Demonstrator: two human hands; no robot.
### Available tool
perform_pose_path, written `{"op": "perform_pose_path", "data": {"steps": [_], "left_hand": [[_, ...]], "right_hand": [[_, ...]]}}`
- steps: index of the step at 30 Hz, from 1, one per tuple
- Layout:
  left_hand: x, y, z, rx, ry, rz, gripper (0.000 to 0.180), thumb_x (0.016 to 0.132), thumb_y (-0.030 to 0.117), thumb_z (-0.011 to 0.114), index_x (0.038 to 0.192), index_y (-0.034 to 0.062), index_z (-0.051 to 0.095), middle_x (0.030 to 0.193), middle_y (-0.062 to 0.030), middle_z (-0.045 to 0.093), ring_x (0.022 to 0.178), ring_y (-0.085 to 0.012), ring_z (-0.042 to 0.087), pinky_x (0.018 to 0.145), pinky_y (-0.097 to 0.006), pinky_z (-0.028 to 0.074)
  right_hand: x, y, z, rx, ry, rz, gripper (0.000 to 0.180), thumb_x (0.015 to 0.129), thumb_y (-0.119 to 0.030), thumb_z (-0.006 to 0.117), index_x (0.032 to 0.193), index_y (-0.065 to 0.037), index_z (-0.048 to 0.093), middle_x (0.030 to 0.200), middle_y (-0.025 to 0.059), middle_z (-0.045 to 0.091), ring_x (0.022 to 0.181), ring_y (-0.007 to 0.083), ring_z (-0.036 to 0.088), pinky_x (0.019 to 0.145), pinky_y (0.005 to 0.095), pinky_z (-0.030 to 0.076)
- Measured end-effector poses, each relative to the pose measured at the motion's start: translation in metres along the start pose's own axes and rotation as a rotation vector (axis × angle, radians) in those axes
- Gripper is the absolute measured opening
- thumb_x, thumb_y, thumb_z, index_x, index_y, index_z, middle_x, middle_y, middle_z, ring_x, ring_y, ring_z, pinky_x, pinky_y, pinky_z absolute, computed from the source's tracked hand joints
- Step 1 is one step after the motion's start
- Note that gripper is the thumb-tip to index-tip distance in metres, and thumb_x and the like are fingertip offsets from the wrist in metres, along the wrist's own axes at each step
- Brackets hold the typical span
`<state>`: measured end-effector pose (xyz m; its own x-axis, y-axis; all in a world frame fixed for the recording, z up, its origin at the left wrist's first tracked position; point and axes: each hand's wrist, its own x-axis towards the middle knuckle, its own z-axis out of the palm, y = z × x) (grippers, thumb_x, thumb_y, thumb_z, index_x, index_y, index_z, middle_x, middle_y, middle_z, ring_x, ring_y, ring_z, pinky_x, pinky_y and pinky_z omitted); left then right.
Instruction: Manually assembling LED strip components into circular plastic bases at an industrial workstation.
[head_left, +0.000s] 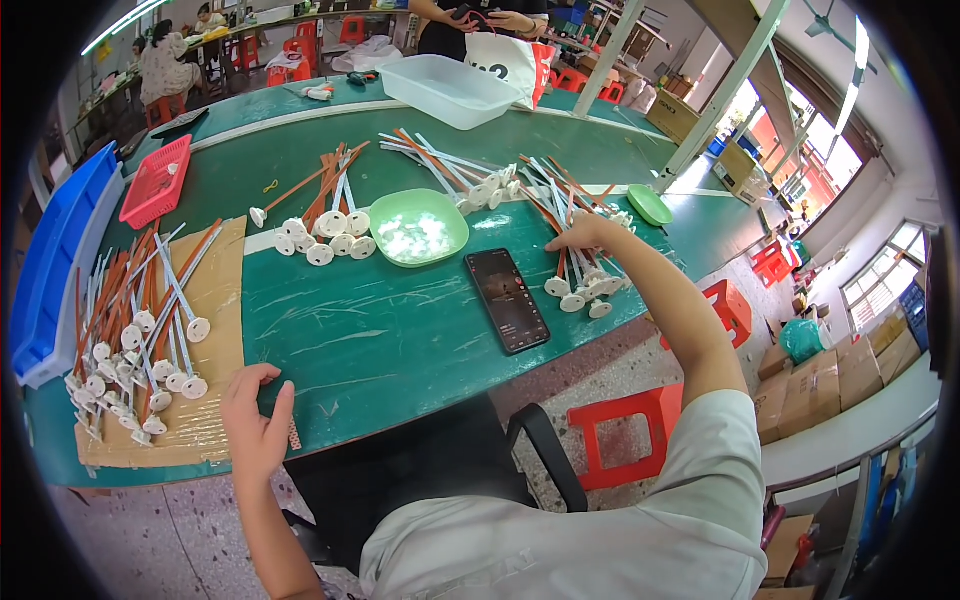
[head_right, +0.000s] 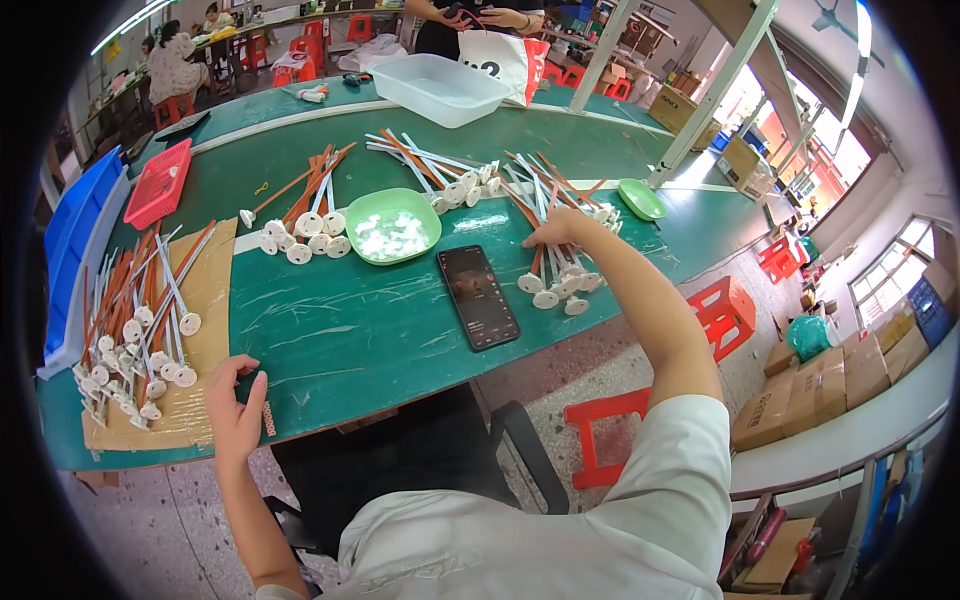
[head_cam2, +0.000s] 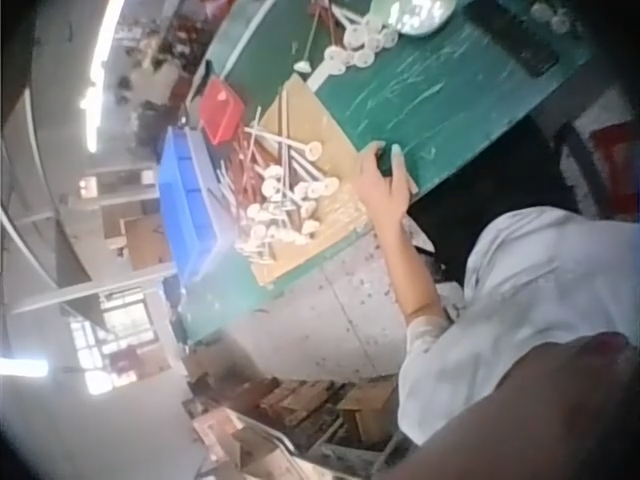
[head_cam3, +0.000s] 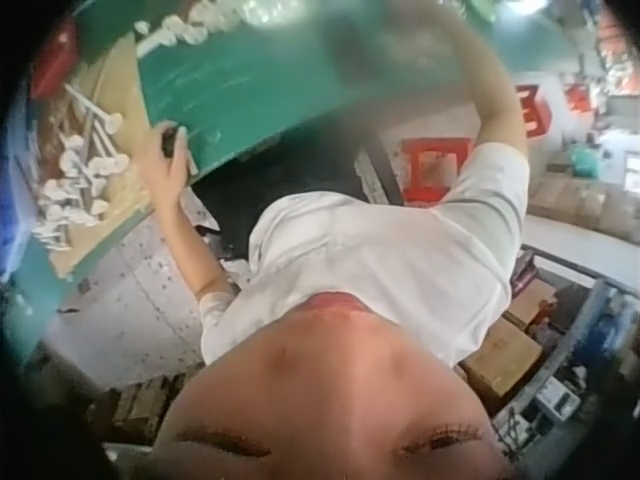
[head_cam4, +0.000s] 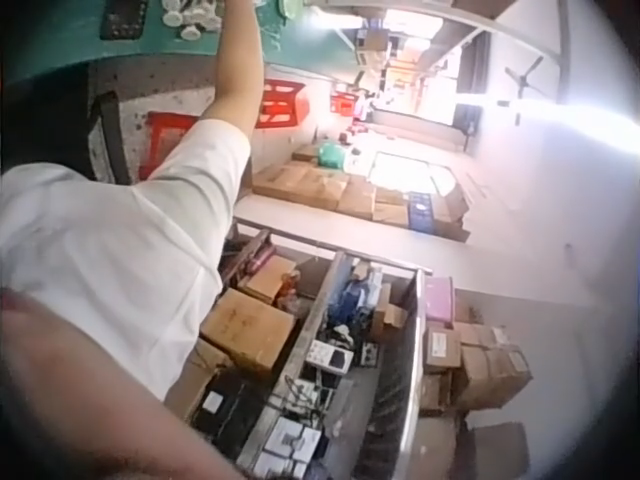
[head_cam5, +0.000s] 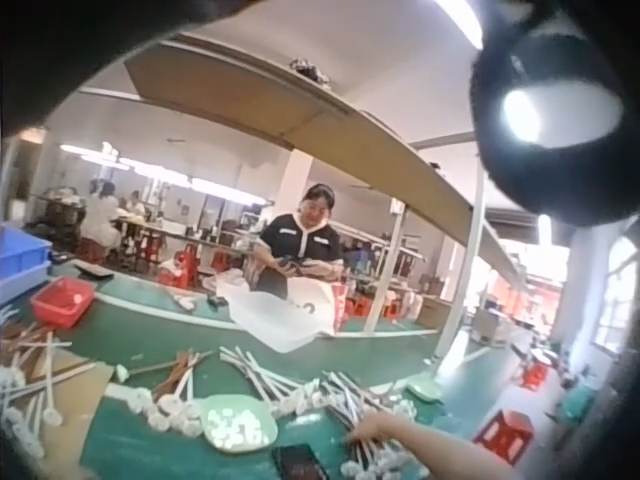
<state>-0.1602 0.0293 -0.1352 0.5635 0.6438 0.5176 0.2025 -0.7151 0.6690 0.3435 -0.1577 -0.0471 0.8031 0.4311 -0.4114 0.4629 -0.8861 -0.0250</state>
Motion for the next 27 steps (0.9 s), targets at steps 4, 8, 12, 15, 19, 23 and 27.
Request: {"op": "perform_pose_path", "data": {"steps": [4, 8, 12, 15, 19, 23, 27], "left_hand": [[0.001, 0.0, 0.0, -0.001, -0.016, -0.006, 0.018, 0.083, 0.008, 0.066, 0.097, -0.0017, 0.061, 0.089, -0.0137, 0.061, 0.083, -0.0258, 0.058, 0.075, -0.034, 0.045], [0.003, 0.003, 0.003, 0.008, -0.019, -0.021, 0.018, 0.081, 0.007, 0.067, 0.094, -0.0033, 0.06, 0.089, -0.0176, 0.062, 0.083, -0.0317, 0.059, 0.076, -0.038, 0.047], [-0.003, 0.004, 0.002, 0.039, -0.021, -0.053, 0.019, 0.081, 0.008, 0.067, 0.095, -0.0032, 0.061, 0.089, -0.0173, 0.061, 0.084, -0.0312, 0.059, 0.077, -0.037, 0.047], [0.001, 0.004, 0.008, 0.063, -0.017, -0.044, 0.018, 0.082, 0.008, 0.067, 0.095, -0.0031, 0.061, 0.089, -0.0171, 0.061, 0.084, -0.0304, 0.06, 0.078, -0.037, 0.047], [0.0, 0.004, 0.009, 0.117, 0.0, -0.046, 0.016, 0.083, 0.007, 0.066, 0.095, -0.0028, 0.06, 0.089, -0.0163, 0.062, 0.084, -0.0295, 0.06, 0.078, -0.036, 0.047], [-0.003, -0.004, 0.008, 0.165, -0.064, -0.103, 0.017, 0.087, 0.013, 0.065, 0.1, 0.0016, 0.062, 0.092, -0.0092, 0.064, 0.087, -0.0215, 0.059, 0.078, -0.032, 0.043], [-0.002, 0.004, 0.012, 0.195, -0.023, -0.088, 0.017, 0.086, 0.01, 0.066, 0.099, 0.0001, 0.063, 0.091, -0.012, 0.064, 0.085, -0.0248, 0.06, 0.078, -0.033, 0.045]], "right_hand": [[-0.002, 0.003, -0.003, -0.1, 0.069, -0.093, 0.102, 0.069, -0.061, 0.077, 0.133, 0.011, 0.044, 0.113, 0.0274, 0.065, 0.104, 0.0345, 0.066, 0.077, 0.0419, 0.057], [-0.058, -0.014, -0.006, 0.006, 0.721, -0.227, 0.086, 0.075, -0.052, 0.076, 0.127, 0.012, 0.049, 0.104, 0.0255, 0.067, 0.096, 0.0322, 0.067, 0.08, 0.0388, 0.054], [-0.153, -0.065, 0.039, 0.522, 0.869, -0.714, 0.048, 0.078, -0.027, 0.078, 0.114, 0.0, 0.06, 0.086, 0.0141, 0.07, 0.079, 0.0269, 0.069, 0.078, 0.0376, 0.054], [-0.184, -0.091, 0.096, 0.56, 0.713, -1.017, 0.027, 0.076, -0.017, 0.079, 0.095, -0.002, 0.067, 0.078, 0.0094, 0.069, 0.068, 0.0194, 0.069, 0.066, 0.0314, 0.054], [-0.169, -0.123, 0.145, 0.721, 0.695, -1.091, 0.012, 0.079, -0.01, 0.075, 0.085, -0.003, 0.067, 0.072, 0.0085, 0.067, 0.063, 0.0194, 0.067, 0.058, 0.0291, 0.052], [-0.151, -0.137, 0.174, 0.746, 0.53, -1.233, 0.009, 0.081, -0.009, 0.073, 0.083, -0.004, 0.065, 0.069, 0.0079, 0.064, 0.061, 0.0215, 0.065, 0.055, 0.032, 0.051], [-0.154, -0.135, 0.183, 0.61, 0.554, -1.309, 0.012, 0.08, -0.013, 0.074, 0.085, -0.005, 0.066, 0.07, 0.0071, 0.064, 0.059, 0.0234, 0.063, 0.054, 0.0339, 0.049]]}}
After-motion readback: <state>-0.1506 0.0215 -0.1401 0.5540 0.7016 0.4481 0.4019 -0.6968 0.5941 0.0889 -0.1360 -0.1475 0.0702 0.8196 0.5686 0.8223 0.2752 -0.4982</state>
